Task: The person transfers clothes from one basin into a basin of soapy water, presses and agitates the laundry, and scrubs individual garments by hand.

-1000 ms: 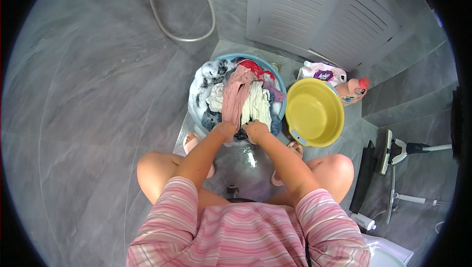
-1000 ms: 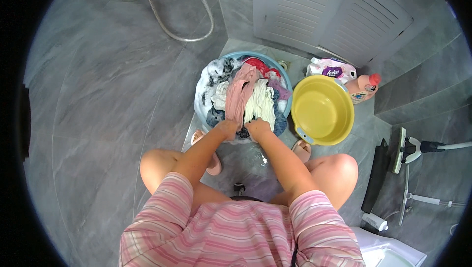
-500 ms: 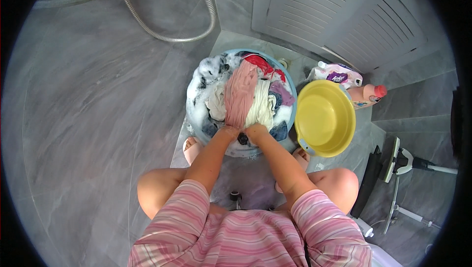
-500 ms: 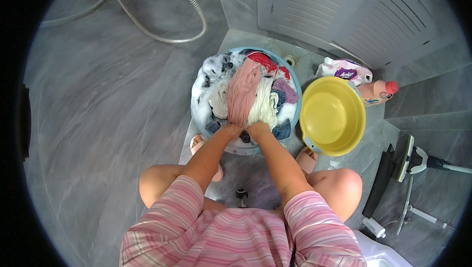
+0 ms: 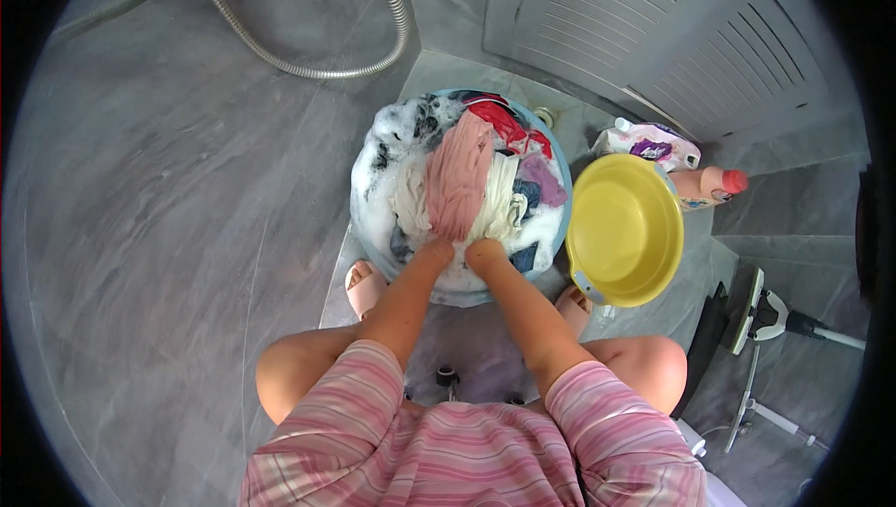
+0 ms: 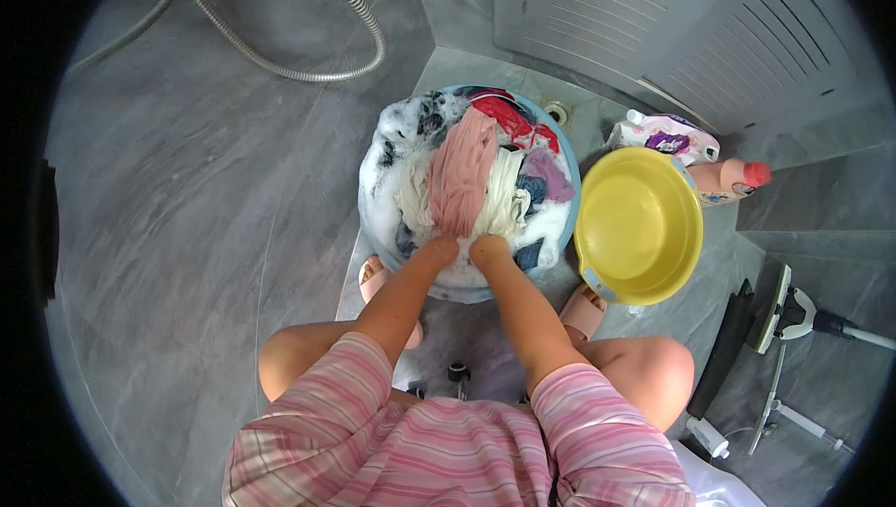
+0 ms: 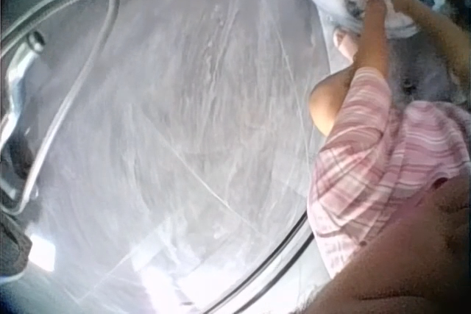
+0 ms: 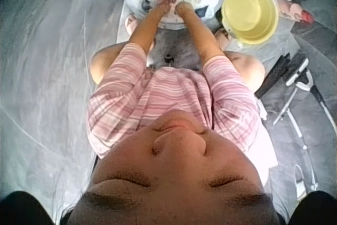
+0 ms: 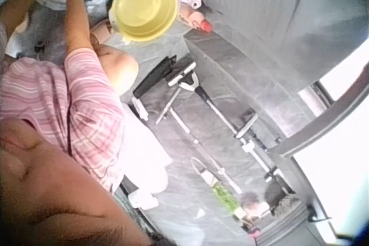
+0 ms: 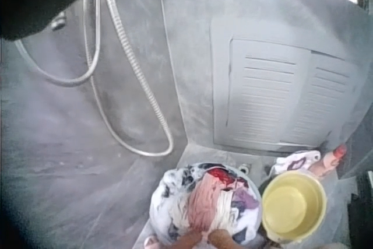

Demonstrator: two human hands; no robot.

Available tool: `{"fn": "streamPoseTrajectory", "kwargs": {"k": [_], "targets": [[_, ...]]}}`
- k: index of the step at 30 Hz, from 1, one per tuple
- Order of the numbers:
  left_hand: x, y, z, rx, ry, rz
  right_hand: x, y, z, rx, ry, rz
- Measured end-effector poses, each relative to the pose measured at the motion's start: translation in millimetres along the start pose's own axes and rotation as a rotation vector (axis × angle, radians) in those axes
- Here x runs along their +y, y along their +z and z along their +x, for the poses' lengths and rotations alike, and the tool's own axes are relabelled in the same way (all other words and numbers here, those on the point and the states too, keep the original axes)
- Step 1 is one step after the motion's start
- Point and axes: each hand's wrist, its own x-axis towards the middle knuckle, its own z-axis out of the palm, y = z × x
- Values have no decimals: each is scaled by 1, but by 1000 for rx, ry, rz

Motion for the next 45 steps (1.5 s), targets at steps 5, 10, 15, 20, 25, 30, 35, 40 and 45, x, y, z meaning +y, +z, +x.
{"fn": "streamPoseTrajectory", "kwargs": {"k": [5,10,15,20,25,30,35,40,45], "targets": [[33,-53,-27,80,147,274,16,-13,-17,-189,-249,-108],[55,-159,-64,158,-5,172,6,-113,-43,87,-34,185],[36,-179,-49,317,-140,-55,16,-137,-17,177,205,197],[10,-160,-10,219,-267,-108,30,-124,9,128,269,302],[14,-155,19,167,-351,-101,46,-103,33,161,290,375],[8,-159,53,136,-370,-139,59,-90,69,145,375,396],[14,-163,95,113,-278,-92,108,-39,118,92,529,423],[-1,-155,100,133,-339,-80,93,-41,121,194,291,297],[-17,-152,73,238,-224,-2,60,-83,92,142,309,268]]}}
